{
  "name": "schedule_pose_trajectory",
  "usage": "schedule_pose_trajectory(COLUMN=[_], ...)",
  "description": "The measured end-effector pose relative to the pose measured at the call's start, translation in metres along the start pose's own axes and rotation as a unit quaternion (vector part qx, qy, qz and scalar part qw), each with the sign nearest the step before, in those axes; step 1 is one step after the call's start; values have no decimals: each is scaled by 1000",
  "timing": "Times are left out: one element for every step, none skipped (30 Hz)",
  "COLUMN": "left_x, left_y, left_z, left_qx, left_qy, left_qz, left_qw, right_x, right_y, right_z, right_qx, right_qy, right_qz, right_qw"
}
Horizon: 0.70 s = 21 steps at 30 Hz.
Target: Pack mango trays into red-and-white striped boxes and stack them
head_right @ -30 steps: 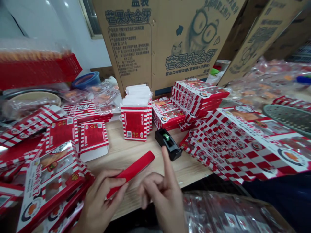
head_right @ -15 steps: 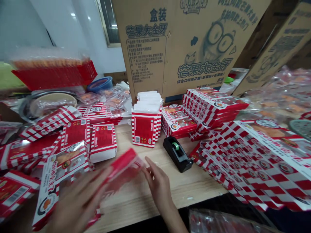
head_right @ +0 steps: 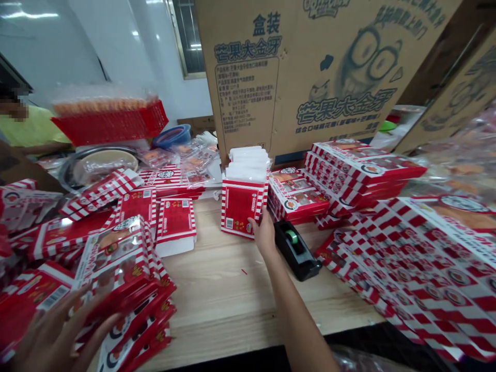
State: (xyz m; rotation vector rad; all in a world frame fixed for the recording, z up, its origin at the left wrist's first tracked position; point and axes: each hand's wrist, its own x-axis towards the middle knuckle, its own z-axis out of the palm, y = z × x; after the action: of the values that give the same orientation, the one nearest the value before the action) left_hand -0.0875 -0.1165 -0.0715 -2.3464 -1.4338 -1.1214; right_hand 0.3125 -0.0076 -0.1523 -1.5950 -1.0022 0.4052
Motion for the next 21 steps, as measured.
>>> schedule_pose_trajectory(left_x=[3, 7, 12, 17, 23, 28, 33, 37, 39, 40, 40, 39, 38, 36, 34, 33, 31, 29, 28, 27, 27], left_y=[8, 19, 34, 50, 67, 83, 98, 110, 121, 129, 135, 140, 143, 146, 149, 150, 152, 153, 154, 154, 153], left_z=[0, 1, 4, 11, 21, 34, 48, 64, 79, 92, 102, 109, 112, 113, 113, 111, 108, 106, 105, 103, 102], left_qx=[4, -7, -39, -74, -122, -174, -218, -261, -298, -326, -348, -367, -384, -399, -414, -426, -433, -436, -441, -453, -475], left_qy=[0, -3, -10, -8, -18, -17, -24, -41, -46, -33, -13, 12, 38, 57, 71, 79, 89, 100, 107, 107, 98], left_qz=[7, 9, 6, -10, -31, -65, -98, -122, -133, -148, -162, -177, -195, -212, -227, -244, -263, -284, -302, -316, -326], left_qw=[1000, 1000, 999, 997, 992, 982, 971, 957, 944, 933, 923, 913, 902, 890, 879, 868, 857, 848, 838, 827, 811], right_x=[-7, -17, -28, -41, -56, -72, -88, -104, -119, -132, -144, -153, -160, -164, -166, -165, -164, -161, -158, -154, -151], right_y=[2, 2, 1, -1, -3, -7, -11, -15, -19, -23, -27, -32, -37, -42, -46, -51, -55, -59, -62, -66, -69], right_z=[-6, -13, -21, -30, -38, -47, -55, -61, -66, -70, -72, -72, -72, -71, -71, -70, -70, -71, -72, -73, -75], right_qx=[15, 31, 47, 60, 71, 77, 80, 81, 81, 84, 90, 97, 105, 111, 113, 111, 104, 94, 82, 70, 63], right_qy=[-12, -24, -37, -52, -67, -85, -104, -120, -129, -128, -120, -102, -79, -56, -36, -19, -6, 1, -1, -10, -22], right_qz=[-1, -2, -4, -7, -10, -15, -19, -24, -29, -35, -42, -51, -62, -76, -95, -128, -168, -211, -250, -279, -294], right_qw=[1000, 999, 998, 997, 995, 993, 991, 989, 988, 988, 988, 989, 989, 989, 988, 985, 980, 973, 965, 958, 954])
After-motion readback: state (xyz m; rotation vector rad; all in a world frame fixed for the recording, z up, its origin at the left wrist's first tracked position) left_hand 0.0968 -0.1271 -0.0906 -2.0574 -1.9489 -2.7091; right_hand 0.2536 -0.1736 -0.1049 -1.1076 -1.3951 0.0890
